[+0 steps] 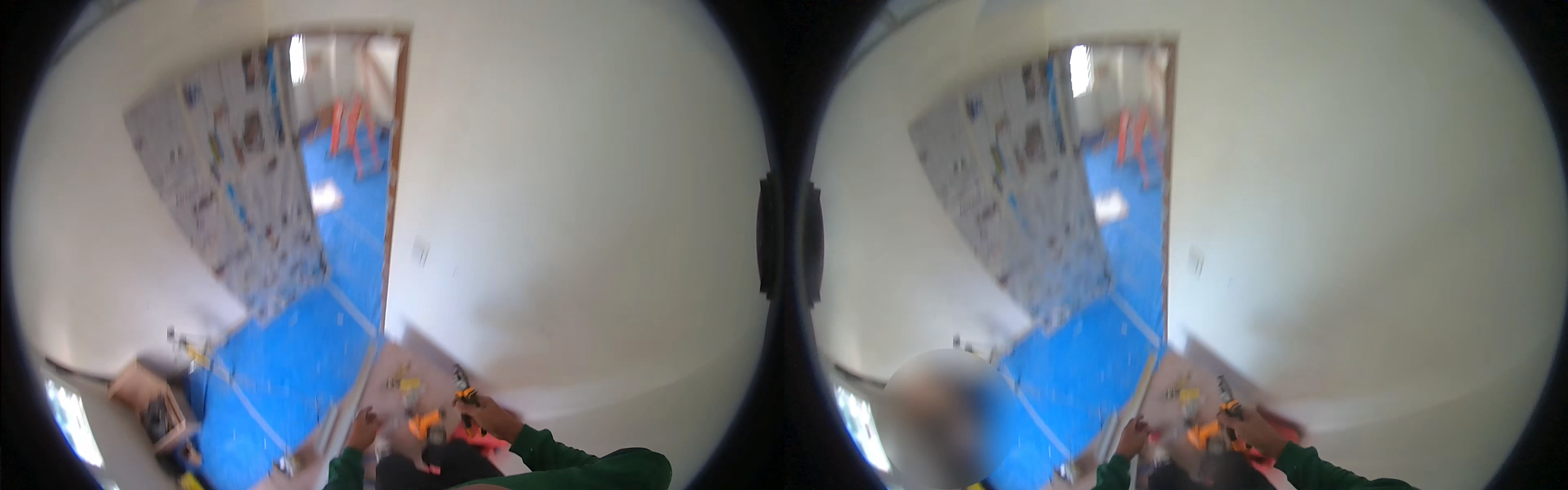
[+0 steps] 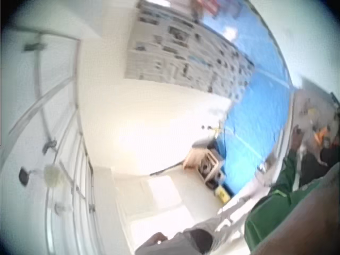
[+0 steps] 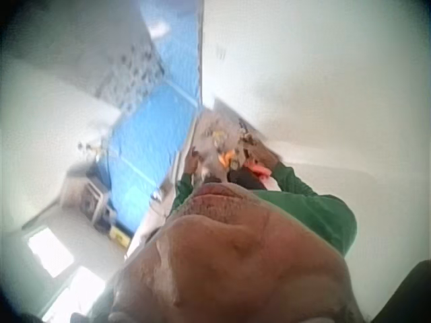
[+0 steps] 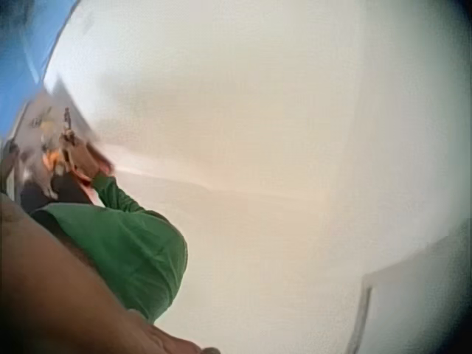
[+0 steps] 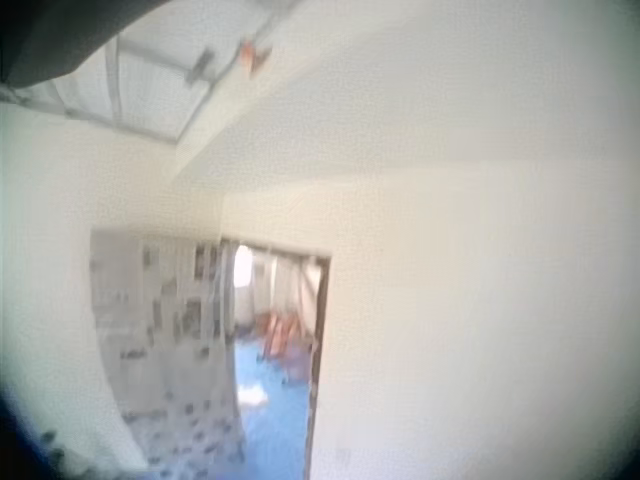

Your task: The person installs metal ceiling tracks by positioning them against the ceiling, cutting them to length with pliers, and securing them with a cordless drill. The person repeatedly positions, cuts, and drills the tracks along the ceiling grid.

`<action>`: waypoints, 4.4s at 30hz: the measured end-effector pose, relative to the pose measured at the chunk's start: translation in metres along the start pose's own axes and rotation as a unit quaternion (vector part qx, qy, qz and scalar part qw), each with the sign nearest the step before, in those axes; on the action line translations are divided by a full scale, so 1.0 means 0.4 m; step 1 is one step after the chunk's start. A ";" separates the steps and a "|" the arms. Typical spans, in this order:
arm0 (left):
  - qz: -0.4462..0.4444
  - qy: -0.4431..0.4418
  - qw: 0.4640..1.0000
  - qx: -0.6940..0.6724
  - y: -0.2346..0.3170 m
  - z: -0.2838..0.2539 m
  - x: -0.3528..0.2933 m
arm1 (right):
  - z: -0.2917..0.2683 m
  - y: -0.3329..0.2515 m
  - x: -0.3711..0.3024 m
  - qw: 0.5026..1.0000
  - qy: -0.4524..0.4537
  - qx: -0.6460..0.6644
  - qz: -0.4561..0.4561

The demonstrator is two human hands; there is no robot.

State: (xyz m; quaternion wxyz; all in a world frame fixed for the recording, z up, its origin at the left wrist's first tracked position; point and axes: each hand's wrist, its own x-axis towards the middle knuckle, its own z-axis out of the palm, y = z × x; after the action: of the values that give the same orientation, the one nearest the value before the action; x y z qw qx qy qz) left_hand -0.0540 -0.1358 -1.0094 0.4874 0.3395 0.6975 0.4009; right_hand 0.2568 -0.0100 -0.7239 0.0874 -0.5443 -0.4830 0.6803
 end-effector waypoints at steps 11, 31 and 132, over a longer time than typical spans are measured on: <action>0.726 0.187 0.662 0.013 1.645 -0.449 -0.341 | 0.050 -0.792 -1.014 0.734 0.348 -0.346 -0.470; 0.882 0.172 0.432 0.084 2.804 -0.216 -0.829 | 0.101 -1.368 -1.677 0.548 0.627 -0.493 -0.253; 0.834 0.247 0.490 -0.064 2.834 -0.100 -0.809 | 0.000 -1.396 -1.680 0.527 0.548 -0.515 -0.396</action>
State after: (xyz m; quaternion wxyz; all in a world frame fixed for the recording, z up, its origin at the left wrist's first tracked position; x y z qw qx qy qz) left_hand 0.0969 0.0834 0.1398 -0.2455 0.6174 0.1533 0.7314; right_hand 0.2930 -0.1542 0.1372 0.2995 -0.5134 -0.7728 -0.2227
